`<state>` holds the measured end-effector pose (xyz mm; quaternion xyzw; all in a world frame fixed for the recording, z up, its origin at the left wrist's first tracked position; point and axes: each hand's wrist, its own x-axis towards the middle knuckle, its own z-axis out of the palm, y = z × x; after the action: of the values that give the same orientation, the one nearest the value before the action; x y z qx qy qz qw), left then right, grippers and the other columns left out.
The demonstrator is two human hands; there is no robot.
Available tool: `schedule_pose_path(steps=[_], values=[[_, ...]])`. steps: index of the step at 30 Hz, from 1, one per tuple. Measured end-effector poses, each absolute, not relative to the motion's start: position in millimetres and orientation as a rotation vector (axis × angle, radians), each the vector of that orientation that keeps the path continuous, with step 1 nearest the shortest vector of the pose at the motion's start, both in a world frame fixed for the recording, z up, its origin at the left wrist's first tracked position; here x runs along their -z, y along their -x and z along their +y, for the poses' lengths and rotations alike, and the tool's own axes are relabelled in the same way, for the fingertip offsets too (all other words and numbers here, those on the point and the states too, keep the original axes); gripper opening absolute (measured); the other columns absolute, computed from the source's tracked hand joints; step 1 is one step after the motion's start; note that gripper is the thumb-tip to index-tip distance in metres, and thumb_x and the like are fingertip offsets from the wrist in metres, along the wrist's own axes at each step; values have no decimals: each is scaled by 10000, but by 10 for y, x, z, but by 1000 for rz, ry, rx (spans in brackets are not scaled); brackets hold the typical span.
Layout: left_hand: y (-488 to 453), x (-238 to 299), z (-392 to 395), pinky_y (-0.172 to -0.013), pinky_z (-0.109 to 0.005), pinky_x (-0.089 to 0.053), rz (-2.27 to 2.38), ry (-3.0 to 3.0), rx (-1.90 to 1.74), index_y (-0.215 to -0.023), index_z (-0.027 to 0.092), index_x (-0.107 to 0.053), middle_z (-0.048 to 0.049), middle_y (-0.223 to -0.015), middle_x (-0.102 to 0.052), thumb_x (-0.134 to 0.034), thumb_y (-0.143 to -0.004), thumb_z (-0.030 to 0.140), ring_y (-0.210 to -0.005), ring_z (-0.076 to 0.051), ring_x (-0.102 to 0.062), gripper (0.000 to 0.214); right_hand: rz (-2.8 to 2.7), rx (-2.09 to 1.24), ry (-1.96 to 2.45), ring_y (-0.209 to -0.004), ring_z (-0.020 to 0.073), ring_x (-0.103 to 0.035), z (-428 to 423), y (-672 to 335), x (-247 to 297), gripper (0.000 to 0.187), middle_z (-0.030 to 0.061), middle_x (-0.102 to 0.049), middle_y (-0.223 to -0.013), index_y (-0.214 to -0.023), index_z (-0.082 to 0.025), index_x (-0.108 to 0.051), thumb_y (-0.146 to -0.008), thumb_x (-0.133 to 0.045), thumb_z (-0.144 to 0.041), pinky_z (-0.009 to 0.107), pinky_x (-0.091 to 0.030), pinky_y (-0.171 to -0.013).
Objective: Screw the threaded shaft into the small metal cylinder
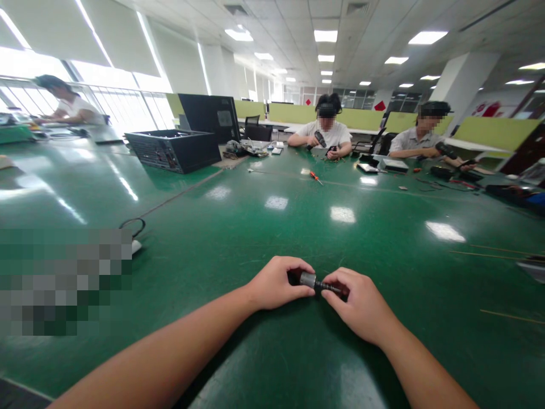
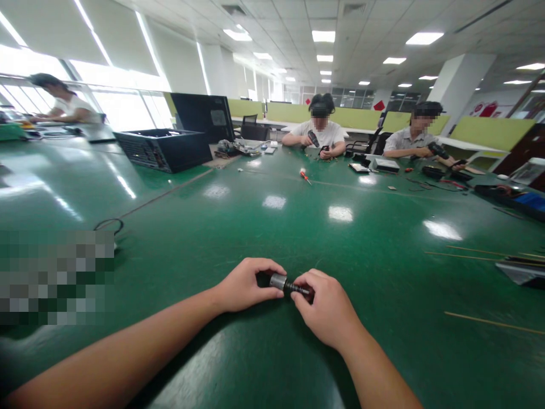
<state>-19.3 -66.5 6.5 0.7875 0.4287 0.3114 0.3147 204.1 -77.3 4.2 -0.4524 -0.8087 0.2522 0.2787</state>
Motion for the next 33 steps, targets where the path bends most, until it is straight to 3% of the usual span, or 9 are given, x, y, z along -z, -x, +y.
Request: schedule_pose_path(steps=[33], values=[[208, -71, -652, -724, -265, -502, 1128, -2072, -835, -996, 170, -738, -27, -870, -742, -827, -718, 281, -775, -176, -669, 313, -2172, -685, 1217, -727, 172, -599, -773, -2044, -23, 88, 14, -656, -797, -893, -220, -720, -845, -648, -205, 281, -433, -655]])
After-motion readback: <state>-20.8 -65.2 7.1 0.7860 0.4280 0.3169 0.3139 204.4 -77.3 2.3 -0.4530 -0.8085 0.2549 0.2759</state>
